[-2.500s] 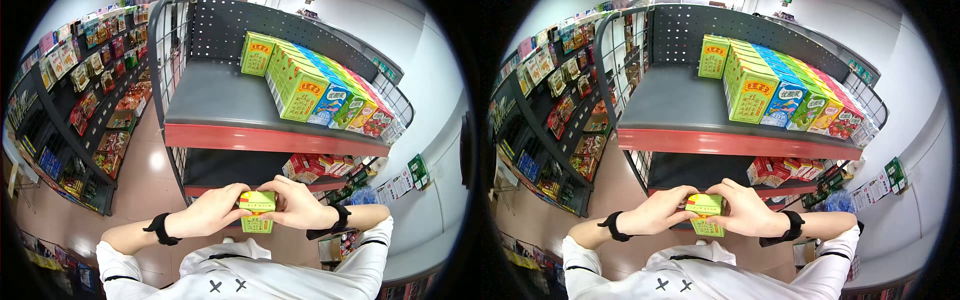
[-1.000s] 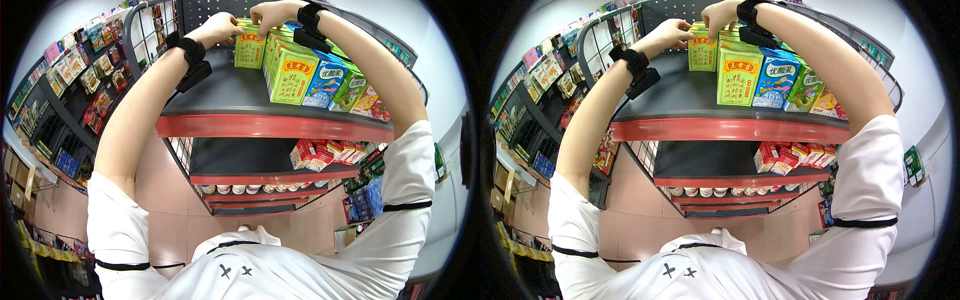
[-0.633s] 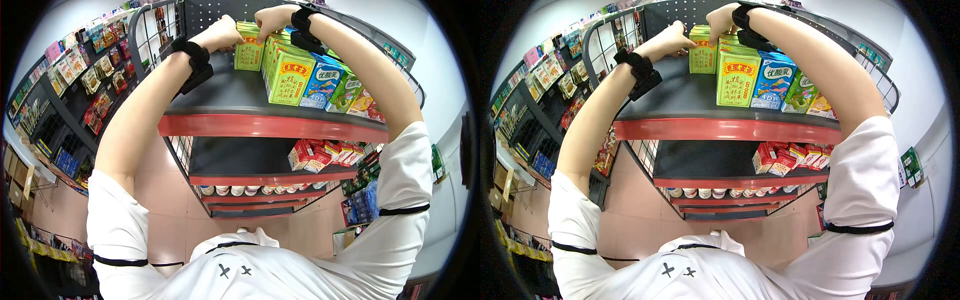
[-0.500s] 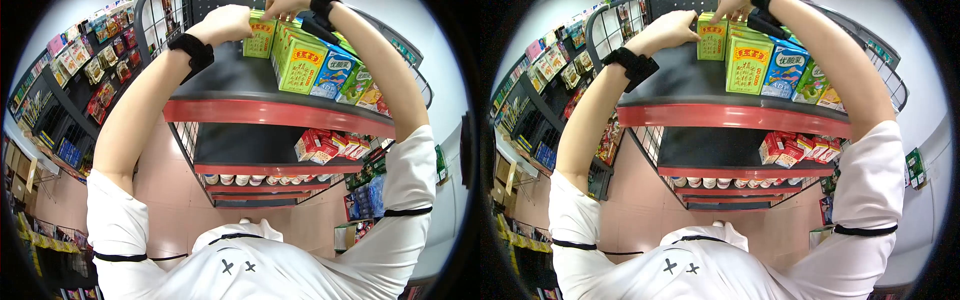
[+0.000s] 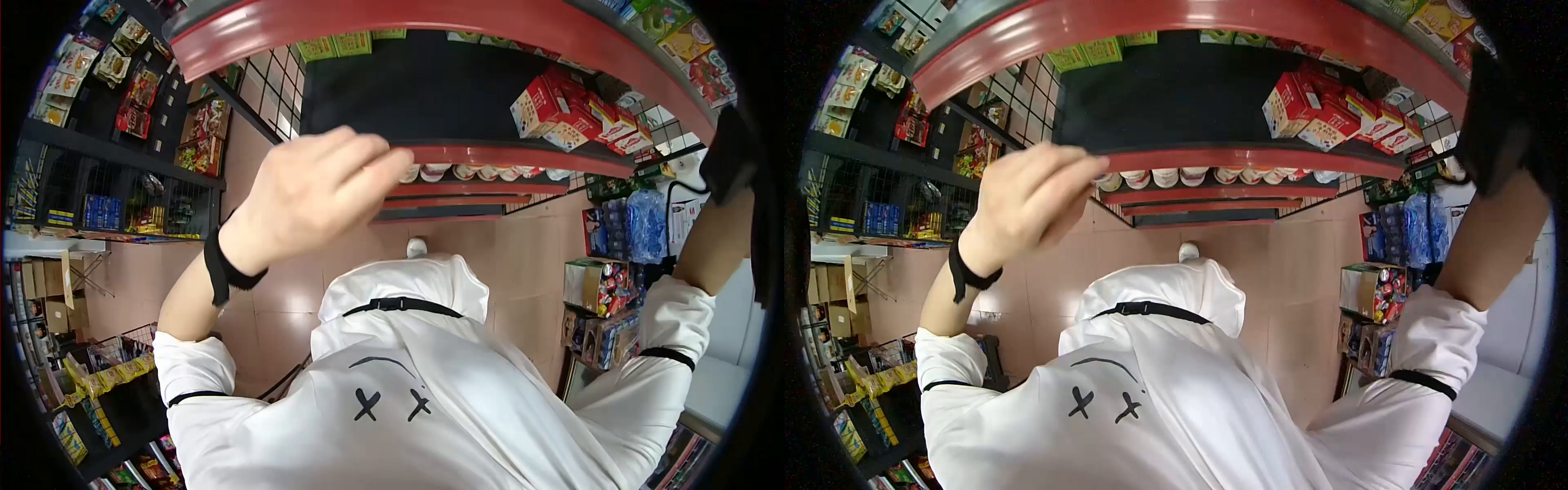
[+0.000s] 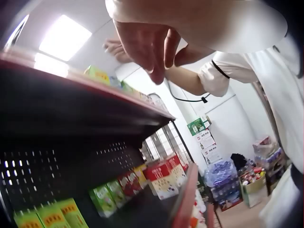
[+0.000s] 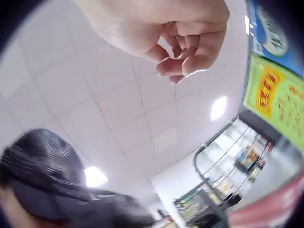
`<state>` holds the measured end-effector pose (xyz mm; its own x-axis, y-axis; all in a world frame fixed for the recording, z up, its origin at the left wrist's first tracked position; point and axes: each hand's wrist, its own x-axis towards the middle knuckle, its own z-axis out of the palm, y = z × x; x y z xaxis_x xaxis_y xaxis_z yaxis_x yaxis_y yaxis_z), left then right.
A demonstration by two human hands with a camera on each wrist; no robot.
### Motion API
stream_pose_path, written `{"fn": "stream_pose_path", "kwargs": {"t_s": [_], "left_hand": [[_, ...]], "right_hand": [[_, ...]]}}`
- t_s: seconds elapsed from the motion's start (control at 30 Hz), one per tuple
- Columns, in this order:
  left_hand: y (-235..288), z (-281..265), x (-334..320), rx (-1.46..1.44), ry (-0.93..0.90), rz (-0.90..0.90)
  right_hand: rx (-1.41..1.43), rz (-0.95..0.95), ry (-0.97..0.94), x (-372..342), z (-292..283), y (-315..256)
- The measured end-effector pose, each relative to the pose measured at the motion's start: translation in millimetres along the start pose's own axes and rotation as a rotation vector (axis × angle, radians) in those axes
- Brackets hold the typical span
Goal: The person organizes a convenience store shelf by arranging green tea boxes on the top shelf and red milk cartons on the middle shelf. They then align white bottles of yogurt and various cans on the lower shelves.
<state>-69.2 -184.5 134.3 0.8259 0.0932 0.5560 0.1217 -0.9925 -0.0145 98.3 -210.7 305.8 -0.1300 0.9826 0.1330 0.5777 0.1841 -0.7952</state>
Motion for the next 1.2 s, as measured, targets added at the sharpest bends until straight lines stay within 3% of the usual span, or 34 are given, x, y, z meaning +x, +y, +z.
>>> {"fn": "stream_pose_path", "kwargs": {"t_s": [0.03, 0.07, 0.17, 0.23, 0.3, 0.33, 0.37, 0.43, 0.5, 0.57, 0.6, 0.63, 0.7, 0.83, 0.9, 0.93, 1.1, 1.17, 1.2], "left_hand": [[-10.0, 14.9, -1.8, -0.025, -0.036, -0.090], [-18.9, 26.5, -4.2, 0.018, -0.082, -0.088], [-41.2, 60.8, -9.2, 0.092, -0.155, -0.112], [-55.7, 83.1, -4.5, 0.108, -0.195, -0.133], [-75.1, 108.8, 9.1, 0.163, -0.190, -0.242], [-84.0, 117.2, 14.2, 0.181, -0.280, -0.327], [-89.7, 124.2, 18.9, 0.192, -0.280, -0.317], [-99.0, 138.4, 24.3, 0.581, -0.371, -0.378], [-119.0, 151.4, 30.7, 0.677, -0.436, -0.395], [-147.4, 157.1, 42.4, 0.785, -0.236, -0.361], [-172.7, 163.3, 48.6, 0.963, -0.055, -0.235], [-182.1, 165.2, 57.0, 0.977, -0.041, -0.231], [-198.6, 168.9, 64.6, 1.362, 0.221, -0.135], [-256.3, 179.9, 67.6, 1.195, 0.036, -0.184], [-255.1, 174.5, 83.3, 0.756, -0.241, -0.422], [-239.7, 178.7, 81.1, 0.647, -0.028, -0.327], [-260.5, 213.2, 57.3, 0.707, 0.003, -0.268], [-276.7, 224.8, 42.1, 0.385, 0.280, -0.214], [-288.1, 231.6, 29.4, 0.643, 0.258, -0.144]], "right_hand": [[0.068, 0.097, -0.126, -6.3, 58.7, -33.7], [0.130, 0.183, -0.249, -15.3, 45.4, -15.9], [0.304, 0.423, -0.614, -74.0, -71.6, 80.8], [-0.074, 0.029, -0.906, -63.0, -27.5, 125.7], [-0.246, -0.050, -0.789, -48.5, 11.4, 173.5], [-0.328, -0.077, -0.683, -37.5, 19.9, 194.2], [-0.411, -0.107, -0.573, -22.1, 23.1, 211.8], [-0.512, -0.125, -0.465, 23.8, 24.1, 240.1], [-0.388, 0.103, -0.247, 61.6, 28.8, 252.2], [-0.398, 0.084, -0.190, 95.2, 16.2, 257.9], [-0.406, 0.075, -0.176, 99.5, 9.6, 265.9], [-0.408, 0.053, -0.155, 110.0, 12.8, 264.4], [-0.400, 0.011, -0.128, 123.9, 9.7, 269.9], [-0.357, -0.068, -0.094, 168.6, 2.6, 277.9], [-0.340, -0.108, -0.063, 169.7, 19.9, 262.9], [-0.332, -0.123, -0.047, 171.0, 27.6, 256.1], [-0.302, -0.180, 0.018, 169.3, 40.9, 249.2], [-0.292, -0.204, 0.032, 189.3, 48.8, 240.8], [-0.287, -0.219, 0.038, 203.7, 55.3, 233.6]]}}
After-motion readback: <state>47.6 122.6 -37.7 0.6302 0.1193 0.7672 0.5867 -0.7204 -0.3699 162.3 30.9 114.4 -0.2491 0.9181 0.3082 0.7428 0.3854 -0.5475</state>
